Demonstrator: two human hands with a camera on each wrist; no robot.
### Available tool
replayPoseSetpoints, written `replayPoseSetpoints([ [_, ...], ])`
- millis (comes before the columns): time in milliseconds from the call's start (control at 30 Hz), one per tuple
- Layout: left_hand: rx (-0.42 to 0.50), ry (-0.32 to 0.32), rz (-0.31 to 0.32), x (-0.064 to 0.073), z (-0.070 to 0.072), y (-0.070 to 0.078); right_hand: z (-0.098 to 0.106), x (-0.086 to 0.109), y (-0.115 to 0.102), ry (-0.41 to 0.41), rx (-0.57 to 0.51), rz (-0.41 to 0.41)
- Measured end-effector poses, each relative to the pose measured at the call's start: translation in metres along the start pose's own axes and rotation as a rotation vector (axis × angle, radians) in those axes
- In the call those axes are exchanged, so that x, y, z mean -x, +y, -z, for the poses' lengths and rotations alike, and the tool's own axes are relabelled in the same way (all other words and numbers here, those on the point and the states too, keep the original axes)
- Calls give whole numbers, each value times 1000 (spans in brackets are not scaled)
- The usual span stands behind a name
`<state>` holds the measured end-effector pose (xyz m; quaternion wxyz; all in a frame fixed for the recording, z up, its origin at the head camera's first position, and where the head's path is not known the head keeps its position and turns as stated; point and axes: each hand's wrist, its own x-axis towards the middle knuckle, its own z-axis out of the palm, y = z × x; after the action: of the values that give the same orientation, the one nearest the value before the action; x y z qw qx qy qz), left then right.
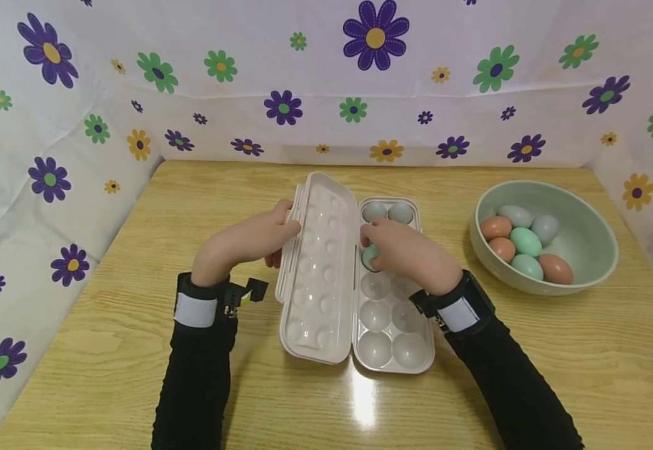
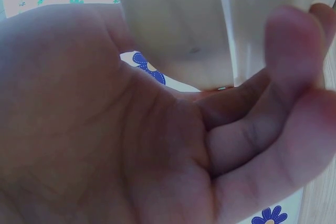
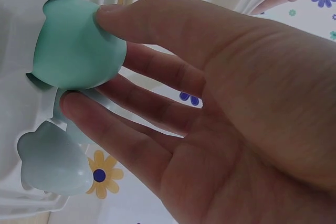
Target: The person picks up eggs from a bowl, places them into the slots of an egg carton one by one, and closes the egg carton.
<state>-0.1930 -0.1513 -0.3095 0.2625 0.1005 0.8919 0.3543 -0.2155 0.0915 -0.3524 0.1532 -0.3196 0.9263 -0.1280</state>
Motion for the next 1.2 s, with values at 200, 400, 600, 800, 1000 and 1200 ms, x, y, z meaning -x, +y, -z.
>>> replayPoseSetpoints([
  [200, 0, -1, -2, 1, 0, 1, 1, 0, -1, 4, -3, 4],
  [400, 3, 2, -3, 1, 0, 2, 3, 1, -3, -1, -12, -15],
  [600, 6, 0, -5, 1, 0, 2, 7, 3, -2, 4, -30, -41],
  [800, -1, 2, -5, 1, 0, 2, 13, 5, 2, 6, -21, -77],
  [1000, -1, 0, -2, 2, 0, 3, 19, 9, 5, 38, -18, -94],
  [1200, 3, 3, -4, 0, 0, 2, 23, 12, 7, 53, -22, -106],
])
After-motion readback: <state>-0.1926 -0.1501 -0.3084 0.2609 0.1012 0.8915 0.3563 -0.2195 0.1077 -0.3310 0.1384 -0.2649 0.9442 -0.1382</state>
